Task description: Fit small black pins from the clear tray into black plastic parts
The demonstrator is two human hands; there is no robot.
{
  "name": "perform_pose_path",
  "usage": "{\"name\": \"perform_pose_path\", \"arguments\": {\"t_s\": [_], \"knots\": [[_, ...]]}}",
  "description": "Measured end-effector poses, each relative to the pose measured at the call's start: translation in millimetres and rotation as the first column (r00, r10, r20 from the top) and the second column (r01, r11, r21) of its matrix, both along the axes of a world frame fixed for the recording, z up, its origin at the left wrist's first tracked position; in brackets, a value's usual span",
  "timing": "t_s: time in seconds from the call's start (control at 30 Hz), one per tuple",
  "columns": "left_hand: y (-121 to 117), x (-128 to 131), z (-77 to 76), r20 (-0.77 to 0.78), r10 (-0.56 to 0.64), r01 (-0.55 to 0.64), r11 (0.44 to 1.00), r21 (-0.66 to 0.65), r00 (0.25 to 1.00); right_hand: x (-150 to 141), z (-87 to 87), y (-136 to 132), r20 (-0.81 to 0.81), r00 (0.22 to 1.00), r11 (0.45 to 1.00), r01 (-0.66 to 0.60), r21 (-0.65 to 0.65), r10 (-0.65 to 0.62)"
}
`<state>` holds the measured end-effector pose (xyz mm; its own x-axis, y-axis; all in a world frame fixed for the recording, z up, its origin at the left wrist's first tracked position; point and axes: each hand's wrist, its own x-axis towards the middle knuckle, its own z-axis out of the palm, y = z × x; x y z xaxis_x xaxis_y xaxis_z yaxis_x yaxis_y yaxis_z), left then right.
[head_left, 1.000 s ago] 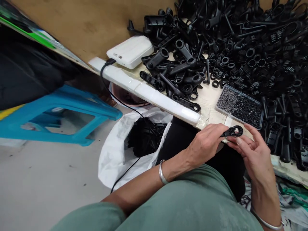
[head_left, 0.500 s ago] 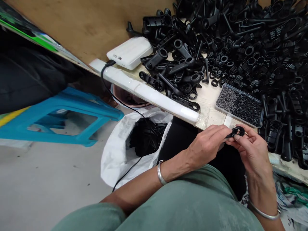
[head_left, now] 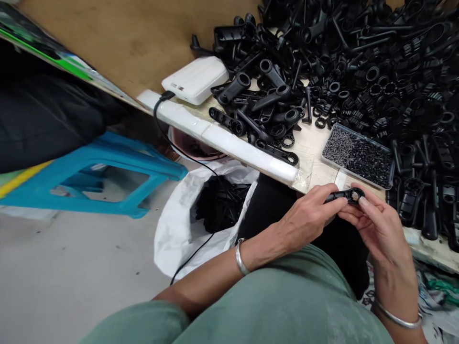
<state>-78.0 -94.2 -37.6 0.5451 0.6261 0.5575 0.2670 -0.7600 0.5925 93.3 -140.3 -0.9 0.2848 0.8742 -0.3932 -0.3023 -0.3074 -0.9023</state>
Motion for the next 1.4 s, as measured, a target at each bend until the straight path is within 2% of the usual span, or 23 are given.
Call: {"name": "perform_pose_path", "arguments": {"t_s": [0.23, 0.43, 0.6, 0.83, 0.97, 1.0, 1.1, 1.17, 1.23, 1.3, 1.4], "knots": [[0.1, 1.0, 1.6, -0.079, 0.011, -0.009, 0.999, 0.033, 0.997, 0.3, -3.8, -2.5, 0.03, 1.0, 1.0, -0.003, -0.003, 0.004], [0.9, 1.5, 1.1, -0.1, 0.028, -0.011, 0.986, 0.166, 0.995, -8.2, -1.4, -1.4, 0.007, 0.998, 0.998, 0.059, -0.017, -0.059], [7.5, 4.0, 4.6, -0.096, 0.021, 0.008, 0.957, 0.29, 0.995, -13.1, 2.3, 1.7, 0.075, 0.995, 0.997, 0.068, 0.035, -0.07], [5.7, 7.4, 0.0, -0.041, -0.045, 0.053, 0.974, 0.222, 0.998, -7.8, 10.4, -2.2, 0.183, 0.983, 0.999, 0.006, 0.038, -0.013], [5.8, 2.3, -0.2, 0.04, -0.095, 0.087, 0.983, 0.163, 0.995, 25.1, 24.0, -12.8, 0.32, 0.947, 0.999, 0.011, 0.049, -0.026], [6.9, 0.0, 0.7, 0.059, -0.089, 0.079, 0.983, 0.163, 0.994, 37.8, 29.8, -16.3, 0.414, 0.909, 0.998, 0.029, 0.064, -0.053], [12.0, -7.6, 3.3, 0.112, -0.027, 0.006, 0.983, 0.182, 0.993, 78.7, 53.2, -25.0, 0.669, 0.731, 0.991, 0.092, 0.096, -0.133], [15.3, -12.4, 3.5, 0.134, 0.028, -0.054, 0.98, 0.191, 0.991, 102.4, 70.1, -26.7, 0.829, 0.545, 0.991, 0.104, 0.081, -0.125], [17.8, -16.7, 2.5, 0.133, 0.072, -0.099, 0.973, 0.21, 0.989, 119.4, 82.5, -24.4, 0.939, 0.345, 0.996, 0.085, -0.018, -0.012], [19.7, -21.0, 2.3, 0.117, 0.119, -0.145, 0.957, 0.251, 0.986, 130.4, 86.5, -19.5, 0.973, 0.191, 0.989, 0.05, -0.142, 0.13], [23.3, -29.1, 6.9, 0.09, 0.207, -0.225, 0.917, 0.33, 0.974, 141.4, 74.9, -12.2, 0.968, 0.029, 0.968, -0.004, -0.249, 0.249]]}}
